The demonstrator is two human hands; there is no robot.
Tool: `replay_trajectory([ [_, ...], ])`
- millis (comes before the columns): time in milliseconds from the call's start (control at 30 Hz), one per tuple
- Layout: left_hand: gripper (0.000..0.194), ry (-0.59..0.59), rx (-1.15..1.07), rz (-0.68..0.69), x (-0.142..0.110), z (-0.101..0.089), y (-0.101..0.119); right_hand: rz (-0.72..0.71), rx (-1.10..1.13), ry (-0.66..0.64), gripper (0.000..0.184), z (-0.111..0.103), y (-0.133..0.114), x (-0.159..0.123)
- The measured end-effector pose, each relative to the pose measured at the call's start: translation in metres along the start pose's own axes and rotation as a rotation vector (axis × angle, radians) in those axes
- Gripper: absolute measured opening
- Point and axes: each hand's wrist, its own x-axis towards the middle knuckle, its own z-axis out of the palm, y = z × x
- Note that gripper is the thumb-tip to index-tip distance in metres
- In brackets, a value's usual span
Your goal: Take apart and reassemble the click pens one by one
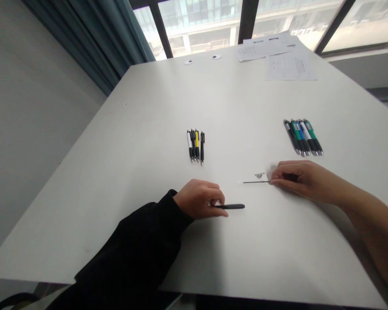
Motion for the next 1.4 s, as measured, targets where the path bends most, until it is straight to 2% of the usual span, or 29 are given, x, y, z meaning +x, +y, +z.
replay_trajectory([
  [100,0.024,0.013,-0.209,-0.089,0.003,-0.004,0.004,0.055,0.105,-0.118,0.036,-0.004,-0.002,-0.005],
  [167,0.026,0.009,-0.412,-0.183,0.004,-0.006,0.007,0.08,0.232,-0.13,0.034,-0.004,-0.005,-0.007],
  [300,0.042,-0.091,-0.865,-0.34,0.004,-0.005,0.009,0.069,0.442,-0.055,0.025,0.002,-0.009,-0.007],
  [400,0.047,-0.166,-1.032,-0.378,0.003,-0.001,0.006,0.016,0.569,0.035,0.017,0.008,-0.006,-0.006],
  [500,0.05,-0.219,-1.075,-0.368,0.002,0.001,0.004,-0.015,0.735,0.11,0.014,0.012,-0.003,-0.006],
  [600,0.057,-0.253,-1.093,-0.353,0.002,0.0,0.004,-0.03,0.893,0.124,0.014,0.014,-0.003,-0.005],
  [767,0.051,-0.317,-1.059,-0.341,0.004,-0.003,0.006,-0.005,1.035,0.154,0.012,0.017,-0.006,-0.004],
  [1067,0.047,-0.351,-1.004,-0.318,0.005,-0.001,0.006,0.165,1.103,0.241,0.021,0.022,-0.009,-0.003],
  [1200,0.047,-0.365,-0.962,-0.328,0.006,-0.002,0.007,0.173,1.124,0.239,0.021,0.022,-0.013,-0.003],
  [1400,0.052,-0.361,-0.906,-0.314,0.006,-0.002,0.008,0.149,1.115,0.164,0.016,0.026,-0.02,-0.002],
])
